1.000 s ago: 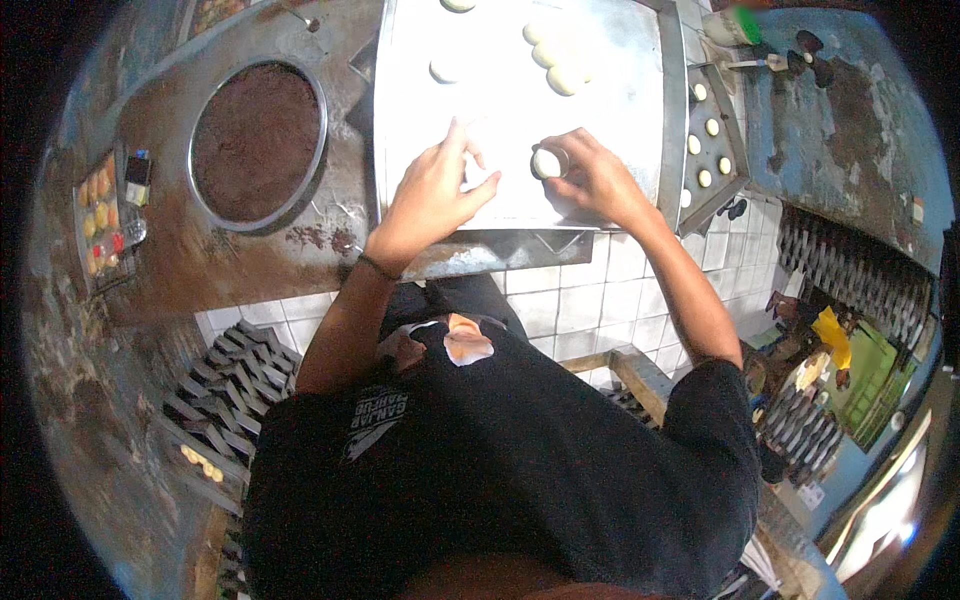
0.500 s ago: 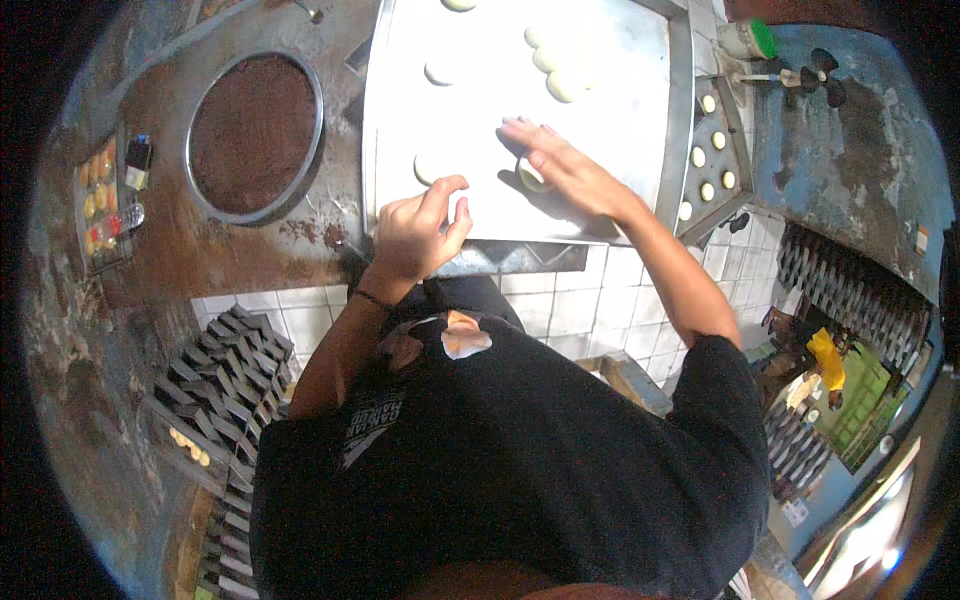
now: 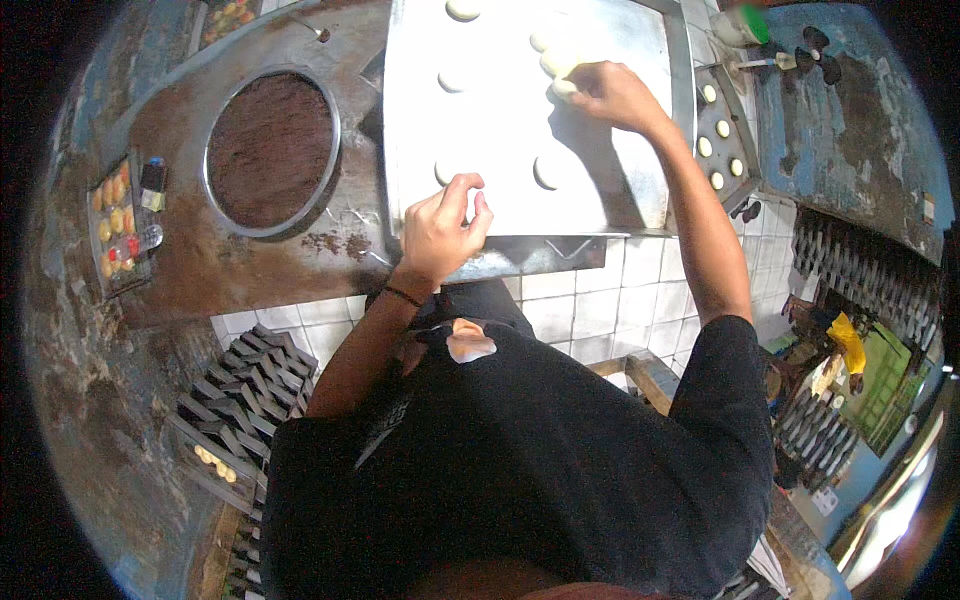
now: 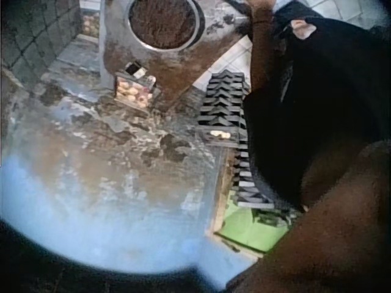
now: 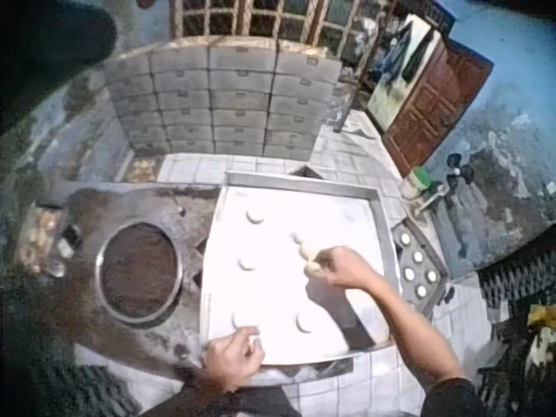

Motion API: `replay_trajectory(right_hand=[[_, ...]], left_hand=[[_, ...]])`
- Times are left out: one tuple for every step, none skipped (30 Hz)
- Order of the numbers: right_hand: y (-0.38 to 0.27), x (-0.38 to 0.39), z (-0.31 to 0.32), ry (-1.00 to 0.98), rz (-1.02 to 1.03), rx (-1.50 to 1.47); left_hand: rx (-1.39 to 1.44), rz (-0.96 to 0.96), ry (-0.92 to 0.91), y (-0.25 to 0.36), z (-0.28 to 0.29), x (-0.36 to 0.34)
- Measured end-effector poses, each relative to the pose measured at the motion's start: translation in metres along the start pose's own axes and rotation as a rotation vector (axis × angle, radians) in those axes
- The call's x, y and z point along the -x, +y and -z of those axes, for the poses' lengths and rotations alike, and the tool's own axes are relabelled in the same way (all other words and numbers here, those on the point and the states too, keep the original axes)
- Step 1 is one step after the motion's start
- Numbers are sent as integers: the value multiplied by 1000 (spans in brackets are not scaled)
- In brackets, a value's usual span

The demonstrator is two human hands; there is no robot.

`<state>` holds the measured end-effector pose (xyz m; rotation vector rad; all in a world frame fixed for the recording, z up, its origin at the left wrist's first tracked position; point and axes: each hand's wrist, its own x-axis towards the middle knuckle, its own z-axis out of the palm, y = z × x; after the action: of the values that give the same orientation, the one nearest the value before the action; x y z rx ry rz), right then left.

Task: The person flattens pieces of dough, adds a dark paste filling using a spoon, closes the dough to form balls, and places them onto metal trays.

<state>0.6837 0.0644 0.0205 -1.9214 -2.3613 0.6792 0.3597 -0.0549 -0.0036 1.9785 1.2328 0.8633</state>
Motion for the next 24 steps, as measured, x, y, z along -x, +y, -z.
replay_trajectory(right_hand=[[-8, 5, 17, -81, -41, -226], [-23, 18, 31, -109, -58, -357], [-19, 29, 28, -126, -29, -543], [-35, 36, 26, -126, 15, -745], [-55, 48, 24, -127, 57, -947], [-86, 58, 22, -93, 22, -999], [-119, 66, 18, -56, -17, -1055], [-141, 72, 9, -51, -139, -1060], [-175, 72, 0, 125, -41, -983], [-200, 72, -10, 176, -46, -977], [-221, 70, -20, 226, -49, -971], [-238, 67, -27, 263, 33, -886], [-256, 62, -34, 337, 65, -987], [-275, 57, -42, 410, 98, -1087], [-295, 49, -47, 481, 122, -1183], [-317, 41, -52, 559, 124, -1213], [-340, 29, -60, 666, 74, -1221], [-362, 14, -71, 775, 22, -1229], [-377, 2, -77, 881, -28, -1233], [-384, -6, -79, 898, -5, -1214], [-392, -13, -79, 870, -4, -1265], [-401, -17, -76, 835, -9, -1317], [-408, -22, -74, 799, -15, -1368], [-414, -27, -73, 793, 66, -1454]], left_hand=[[46, -16, 53, -1, 1, -2], [93, -34, 103, -1, 2, -6], [147, -53, 149, 0, 2, -9], [272, 52, 148, 5, 7, -10], [464, 117, 185, 8, 9, -17], [660, 181, 223, 7, 10, -26], [854, 244, 255, 8, 14, -33], [919, 287, 141, 11, 25, -37], [978, 330, 30, 13, 37, -40], [927, 268, 95, 15, 48, -43], [1010, 317, 180, 14, 53, -44], [1019, 304, 241, 12, 65, -48], [1026, 290, 305, 8, 78, -50], [1000, 227, 341, -3, 88, -48], [1022, 225, 357, -6, 102, -48], [1037, 222, 374, -7, 115, -46], [1052, 218, 392, -11, 127, -43], [942, 122, 390, -32, 129, -39], [907, 159, 408, -27, 148, -38], [1106, 199, 330, -38, 163, -33], [1302, 231, 244, -50, 178, -30], [1335, 182, 264, -48, 194, -28], [1255, 170, 149, -53, 214, -22], [1201, 168, 178, -64, 224, -15]])
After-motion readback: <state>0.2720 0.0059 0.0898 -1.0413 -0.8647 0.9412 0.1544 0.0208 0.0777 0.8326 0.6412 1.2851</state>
